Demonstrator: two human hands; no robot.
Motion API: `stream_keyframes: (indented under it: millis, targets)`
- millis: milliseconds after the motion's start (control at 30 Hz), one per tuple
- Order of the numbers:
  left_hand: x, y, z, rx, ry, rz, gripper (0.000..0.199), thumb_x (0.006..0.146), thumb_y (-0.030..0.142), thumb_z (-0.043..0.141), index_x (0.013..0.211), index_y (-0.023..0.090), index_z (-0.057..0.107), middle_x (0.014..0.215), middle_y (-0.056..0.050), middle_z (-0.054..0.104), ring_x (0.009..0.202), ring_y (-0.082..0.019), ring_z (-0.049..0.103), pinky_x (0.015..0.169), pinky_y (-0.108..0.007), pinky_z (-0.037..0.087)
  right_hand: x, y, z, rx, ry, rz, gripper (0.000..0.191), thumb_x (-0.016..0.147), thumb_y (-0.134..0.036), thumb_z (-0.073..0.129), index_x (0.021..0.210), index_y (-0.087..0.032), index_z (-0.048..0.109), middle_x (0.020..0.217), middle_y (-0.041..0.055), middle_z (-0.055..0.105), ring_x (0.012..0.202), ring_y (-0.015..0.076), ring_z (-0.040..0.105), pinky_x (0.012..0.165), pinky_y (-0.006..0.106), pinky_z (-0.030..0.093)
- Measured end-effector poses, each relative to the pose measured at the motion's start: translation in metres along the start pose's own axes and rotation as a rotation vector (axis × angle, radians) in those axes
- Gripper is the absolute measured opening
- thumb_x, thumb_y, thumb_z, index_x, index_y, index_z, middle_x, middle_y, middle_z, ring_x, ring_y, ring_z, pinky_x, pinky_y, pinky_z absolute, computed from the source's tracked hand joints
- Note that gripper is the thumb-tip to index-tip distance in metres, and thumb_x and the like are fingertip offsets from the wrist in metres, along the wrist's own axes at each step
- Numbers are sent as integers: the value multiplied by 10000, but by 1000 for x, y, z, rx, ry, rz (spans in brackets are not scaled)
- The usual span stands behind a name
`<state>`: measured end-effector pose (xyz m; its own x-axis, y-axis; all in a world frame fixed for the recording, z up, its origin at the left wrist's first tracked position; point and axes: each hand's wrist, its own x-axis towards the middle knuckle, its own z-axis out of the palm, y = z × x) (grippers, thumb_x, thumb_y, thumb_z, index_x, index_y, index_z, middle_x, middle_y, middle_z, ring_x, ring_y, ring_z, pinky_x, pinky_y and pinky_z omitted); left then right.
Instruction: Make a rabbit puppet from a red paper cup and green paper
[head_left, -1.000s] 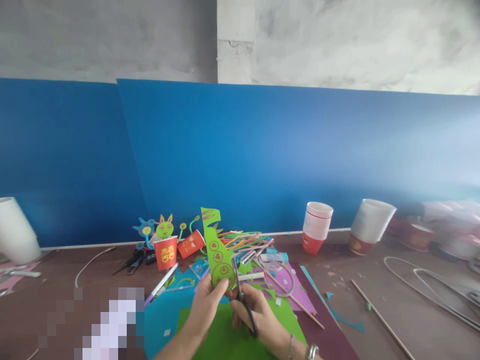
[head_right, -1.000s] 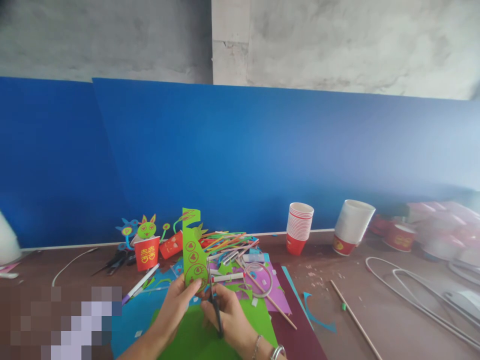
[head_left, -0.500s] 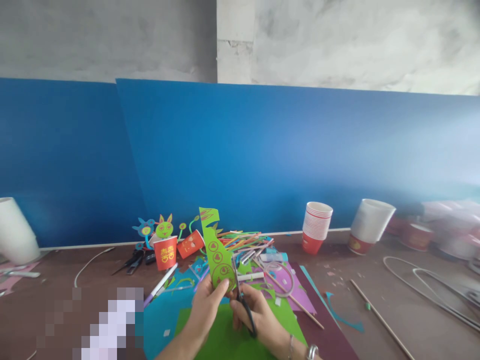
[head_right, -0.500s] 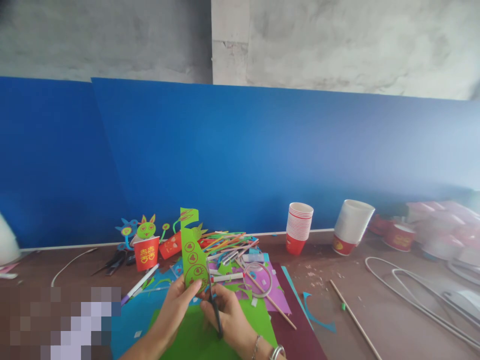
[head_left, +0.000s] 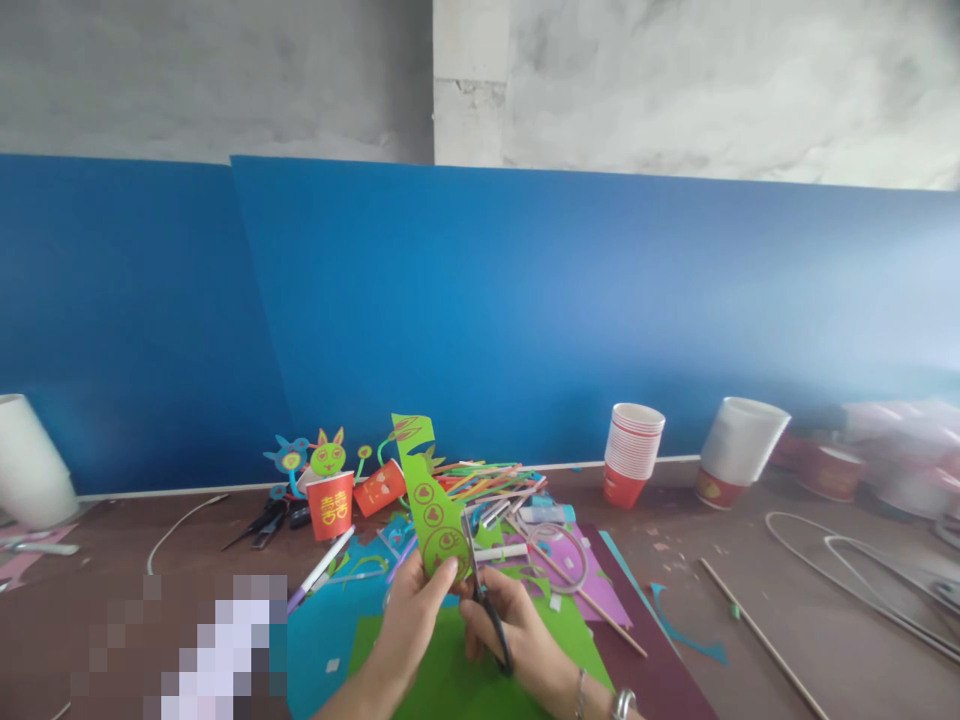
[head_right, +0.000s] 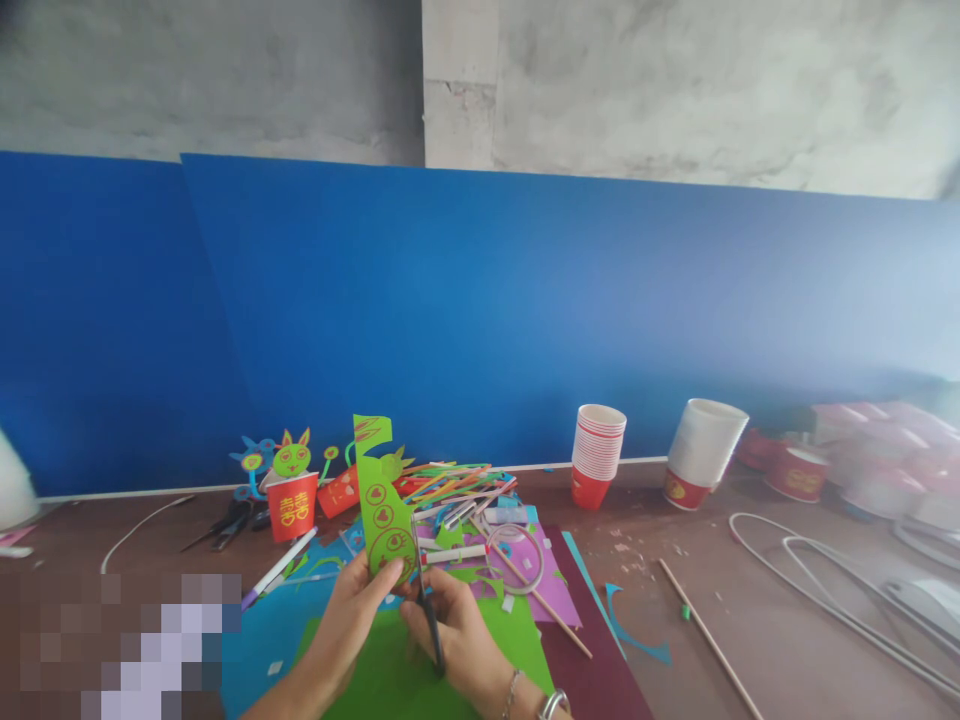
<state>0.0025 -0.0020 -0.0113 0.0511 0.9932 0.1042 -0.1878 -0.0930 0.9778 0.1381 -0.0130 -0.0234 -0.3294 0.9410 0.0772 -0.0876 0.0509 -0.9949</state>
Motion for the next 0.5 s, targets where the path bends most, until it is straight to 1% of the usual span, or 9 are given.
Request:
stream_keyframes:
  millis: [167,333,500]
  targets:
    - [-1,1,1,1,15,-3,290,738,389,654,887,141,635,757,-47,690,682,-206,626,687,-308,486,-1,1,0,-14,18,5,466,647,-574,708,781,-170,518,463,-78,473,382,70,437,383,181,315]
    - [0,0,0,2,21,-8,330,711,424,673,882,143,646,773,-58,699,696,-213,634,670,-302,493,0,3,0,-6,21,-1,457,642,-570,715,735,-184,489,460,-80,461,380,71,445,369,172,287]
    - [1,-1,-1,2,26,-8,341,706,429,679,890,144,644,785,-60,698,702,-210,631,670,-300,494,0,3,0,-37,19,14,451,667,-581,685,729,-183,483,432,-84,447,360,77,445,355,171,294]
